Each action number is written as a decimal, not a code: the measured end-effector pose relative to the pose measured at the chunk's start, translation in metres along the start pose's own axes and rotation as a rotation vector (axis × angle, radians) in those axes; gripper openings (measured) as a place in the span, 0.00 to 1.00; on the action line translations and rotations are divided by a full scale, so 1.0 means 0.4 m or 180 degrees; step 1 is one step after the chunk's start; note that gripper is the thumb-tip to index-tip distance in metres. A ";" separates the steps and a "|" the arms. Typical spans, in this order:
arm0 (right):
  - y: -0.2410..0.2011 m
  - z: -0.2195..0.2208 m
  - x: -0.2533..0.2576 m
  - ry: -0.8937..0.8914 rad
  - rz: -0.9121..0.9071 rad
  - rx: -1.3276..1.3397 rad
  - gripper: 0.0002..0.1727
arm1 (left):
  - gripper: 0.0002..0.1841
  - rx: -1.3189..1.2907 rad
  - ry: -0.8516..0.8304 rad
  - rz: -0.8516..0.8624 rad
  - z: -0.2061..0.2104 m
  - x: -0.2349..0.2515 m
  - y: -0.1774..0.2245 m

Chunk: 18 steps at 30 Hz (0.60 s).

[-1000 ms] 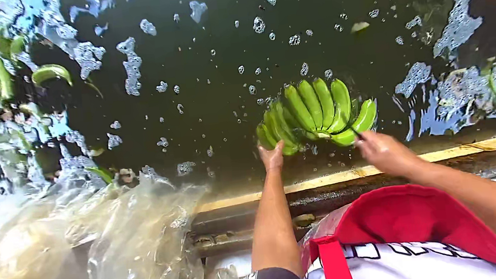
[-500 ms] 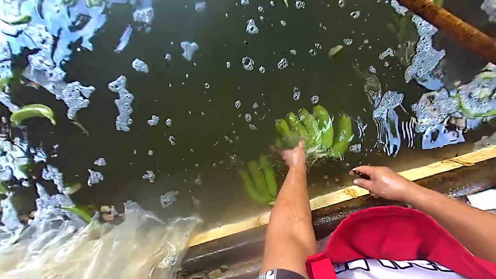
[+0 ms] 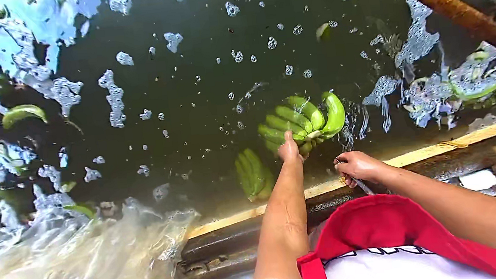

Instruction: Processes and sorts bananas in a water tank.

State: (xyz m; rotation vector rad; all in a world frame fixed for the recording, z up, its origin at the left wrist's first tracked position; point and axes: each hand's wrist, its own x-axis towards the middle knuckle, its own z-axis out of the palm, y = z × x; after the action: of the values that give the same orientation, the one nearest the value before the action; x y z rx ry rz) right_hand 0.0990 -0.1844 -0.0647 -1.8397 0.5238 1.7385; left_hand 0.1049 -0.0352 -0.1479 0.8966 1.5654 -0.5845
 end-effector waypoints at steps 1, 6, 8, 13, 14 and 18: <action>-0.004 0.002 0.002 0.0021 -0.0021 0.0078 0.19 | 0.42 -0.0052 -0.0015 -0.0003 -0.002 -0.005 0.001; -0.033 0.017 0.015 0.0117 -0.0121 0.0449 0.17 | 0.45 -0.0289 0.0017 -0.0044 -0.008 -0.023 -0.003; -0.042 0.030 0.017 0.0144 -0.0091 0.0863 0.17 | 0.45 -0.0425 0.0010 -0.0021 -0.006 -0.024 -0.010; -0.092 0.087 0.005 0.0430 0.0280 0.2283 0.12 | 0.46 -0.0729 -0.0011 0.0180 0.005 -0.015 -0.045; -0.106 0.093 0.008 0.0542 0.0314 0.2318 0.12 | 0.47 -0.0697 -0.0016 0.0290 0.005 -0.009 -0.054; -0.074 0.114 0.077 0.0851 -0.0082 0.0528 0.19 | 0.51 -0.0558 0.0173 0.0594 -0.002 0.010 -0.058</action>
State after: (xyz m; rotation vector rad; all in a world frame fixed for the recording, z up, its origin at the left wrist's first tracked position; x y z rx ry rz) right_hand 0.0847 -0.1301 -0.0920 -1.9588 0.7226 1.3944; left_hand 0.0856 -0.0472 -0.1541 0.9185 1.5351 -0.2878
